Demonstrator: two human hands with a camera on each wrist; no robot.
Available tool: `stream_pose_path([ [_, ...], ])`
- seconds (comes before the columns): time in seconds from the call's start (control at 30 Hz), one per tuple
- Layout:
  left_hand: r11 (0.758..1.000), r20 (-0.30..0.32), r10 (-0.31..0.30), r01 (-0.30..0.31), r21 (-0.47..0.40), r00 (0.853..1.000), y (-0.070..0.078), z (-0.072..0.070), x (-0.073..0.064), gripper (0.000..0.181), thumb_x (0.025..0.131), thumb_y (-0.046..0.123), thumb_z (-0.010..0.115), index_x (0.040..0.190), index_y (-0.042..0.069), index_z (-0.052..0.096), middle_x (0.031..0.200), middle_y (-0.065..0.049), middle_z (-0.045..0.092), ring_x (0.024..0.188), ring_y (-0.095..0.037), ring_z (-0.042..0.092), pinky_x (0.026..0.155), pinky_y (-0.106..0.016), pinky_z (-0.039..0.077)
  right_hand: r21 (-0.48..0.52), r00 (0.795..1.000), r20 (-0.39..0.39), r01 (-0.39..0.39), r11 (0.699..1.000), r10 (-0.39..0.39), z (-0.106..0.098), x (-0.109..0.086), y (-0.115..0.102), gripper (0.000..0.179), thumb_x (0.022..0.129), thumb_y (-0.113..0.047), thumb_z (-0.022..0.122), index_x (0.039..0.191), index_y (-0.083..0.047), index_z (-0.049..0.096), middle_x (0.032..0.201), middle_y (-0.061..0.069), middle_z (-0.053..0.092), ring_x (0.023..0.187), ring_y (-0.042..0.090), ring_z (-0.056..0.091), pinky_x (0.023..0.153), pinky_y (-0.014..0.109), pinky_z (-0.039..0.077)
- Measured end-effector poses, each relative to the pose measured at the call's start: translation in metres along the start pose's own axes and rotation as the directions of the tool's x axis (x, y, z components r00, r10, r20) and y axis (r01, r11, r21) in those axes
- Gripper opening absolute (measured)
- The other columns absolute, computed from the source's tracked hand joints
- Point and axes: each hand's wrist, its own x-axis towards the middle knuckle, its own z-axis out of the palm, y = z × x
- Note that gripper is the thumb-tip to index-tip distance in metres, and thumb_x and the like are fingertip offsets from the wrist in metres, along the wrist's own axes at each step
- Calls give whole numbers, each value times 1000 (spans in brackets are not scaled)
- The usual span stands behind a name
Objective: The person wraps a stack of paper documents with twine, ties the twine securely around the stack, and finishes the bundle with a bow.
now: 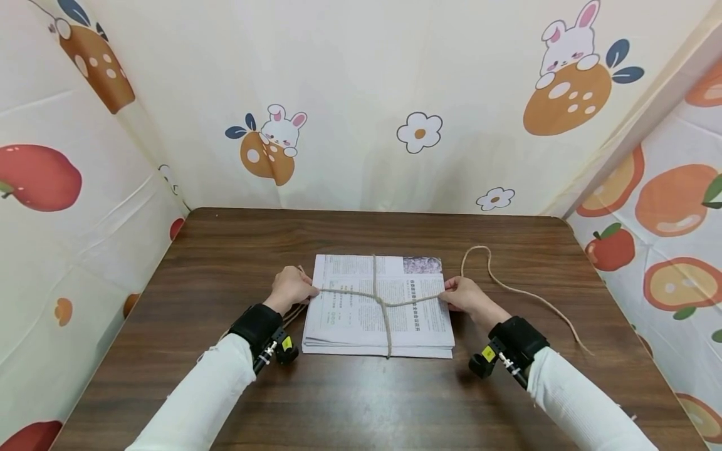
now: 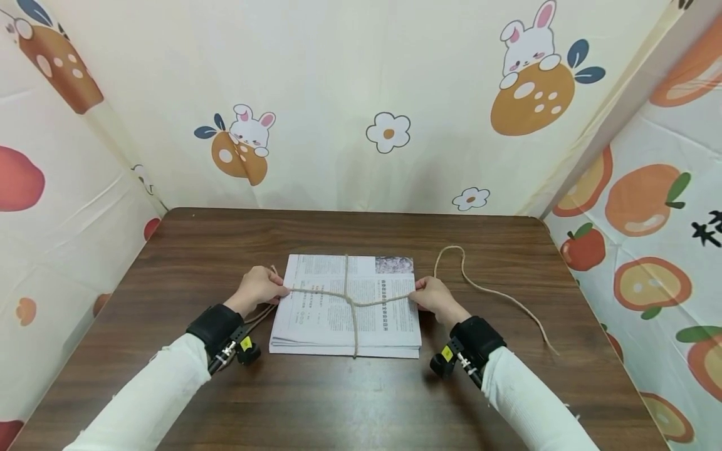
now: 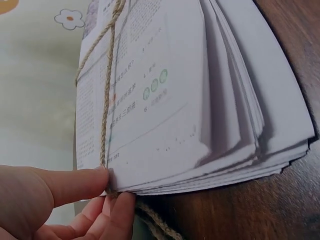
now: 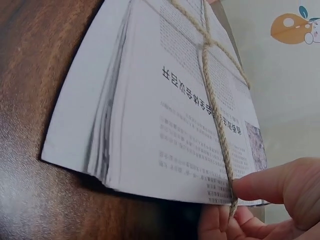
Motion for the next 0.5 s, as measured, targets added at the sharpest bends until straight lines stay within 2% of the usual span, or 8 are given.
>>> stream_pose_path([
  [0.2, 997, 24, 12, -10, -77, 1000, -6, -2, -2, 26, 75, 6, 72, 99, -4, 65, 94, -18, 63, 59, -14, 64, 57, -24, 52, 40, 999, 30, 37, 999, -38, -2, 3, 5, 29, 88, -6, 56, 111, 9, 45, 89, 9, 53, 74, 14, 51, 66, 24, 46],
  [0.33, 988, 72, 35, -23, -154, 997, -6, -7, -5, 31, 78, 3, 68, 107, -8, 61, 102, -22, 58, 61, -13, 62, 60, -25, 53, 66, 995, 64, 66, 996, -71, -9, 3, 5, 39, 89, -9, 54, 122, 11, 43, 101, 13, 55, 84, 14, 54, 72, 26, 48],
  [0.43, 981, 96, 75, -57, -184, 993, -3, -13, -7, 32, 81, 4, 66, 110, -9, 59, 108, -22, 57, 65, -12, 61, 63, -26, 53, 46, 989, 73, 129, 991, -132, -18, 2, 1, 42, 90, -10, 53, 125, 11, 42, 108, 16, 55, 90, 15, 55, 77, 29, 49],
  [0.5, 978, 90, 118, -100, -184, 989, 0, -19, -8, 31, 83, 5, 64, 110, -9, 58, 107, -22, 58, 68, -14, 62, 66, -28, 54, 20, 978, 61, 196, 980, -197, -25, -1, -4, 39, 90, -10, 53, 123, 10, 45, 106, 16, 55, 90, 15, 55, 78, 31, 50],
])
